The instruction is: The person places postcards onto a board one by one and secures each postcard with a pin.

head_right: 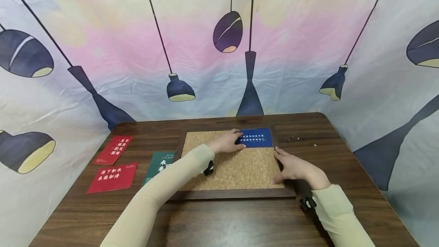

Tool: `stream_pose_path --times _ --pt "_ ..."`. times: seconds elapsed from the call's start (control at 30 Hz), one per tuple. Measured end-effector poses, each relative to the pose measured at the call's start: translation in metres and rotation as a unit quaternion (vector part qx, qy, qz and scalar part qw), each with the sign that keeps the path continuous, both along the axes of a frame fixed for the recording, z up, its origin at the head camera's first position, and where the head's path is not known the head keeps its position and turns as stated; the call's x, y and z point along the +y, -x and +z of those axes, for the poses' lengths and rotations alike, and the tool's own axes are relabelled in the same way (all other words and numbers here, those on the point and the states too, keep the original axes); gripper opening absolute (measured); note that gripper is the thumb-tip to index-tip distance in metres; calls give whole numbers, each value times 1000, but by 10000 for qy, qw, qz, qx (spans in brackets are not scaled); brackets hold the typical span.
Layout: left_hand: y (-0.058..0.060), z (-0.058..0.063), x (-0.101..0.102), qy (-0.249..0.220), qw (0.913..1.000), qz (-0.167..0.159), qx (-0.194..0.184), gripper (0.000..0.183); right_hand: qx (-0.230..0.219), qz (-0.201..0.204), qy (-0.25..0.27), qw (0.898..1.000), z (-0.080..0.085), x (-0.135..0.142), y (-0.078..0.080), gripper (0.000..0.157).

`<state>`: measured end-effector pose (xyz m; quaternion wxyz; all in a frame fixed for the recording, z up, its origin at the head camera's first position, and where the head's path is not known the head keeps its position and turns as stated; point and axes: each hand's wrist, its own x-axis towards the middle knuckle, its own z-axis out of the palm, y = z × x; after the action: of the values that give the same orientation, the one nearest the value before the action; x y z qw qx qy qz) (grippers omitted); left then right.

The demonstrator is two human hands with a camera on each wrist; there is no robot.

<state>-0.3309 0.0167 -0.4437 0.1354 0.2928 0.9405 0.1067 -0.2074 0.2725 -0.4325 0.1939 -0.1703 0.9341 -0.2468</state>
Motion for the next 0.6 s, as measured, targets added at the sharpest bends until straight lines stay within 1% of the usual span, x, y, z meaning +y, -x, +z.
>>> stream_pose_path --times 0.17,0.43,0.5,0.6 --pt "2 -1 -2 65 10000 34 68 68 5 106 -127 9999 4 -2 2 111" --pt "-1 3 1 117 9999 53 76 68 37 267 -281 9992 12 4 8 101" --pt "-1 3 1 143 9998 46 93 68 99 274 -276 9992 15 7 9 100" --pt "0 2 1 155 9998 31 128 67 322 301 -201 9988 20 11 11 96"
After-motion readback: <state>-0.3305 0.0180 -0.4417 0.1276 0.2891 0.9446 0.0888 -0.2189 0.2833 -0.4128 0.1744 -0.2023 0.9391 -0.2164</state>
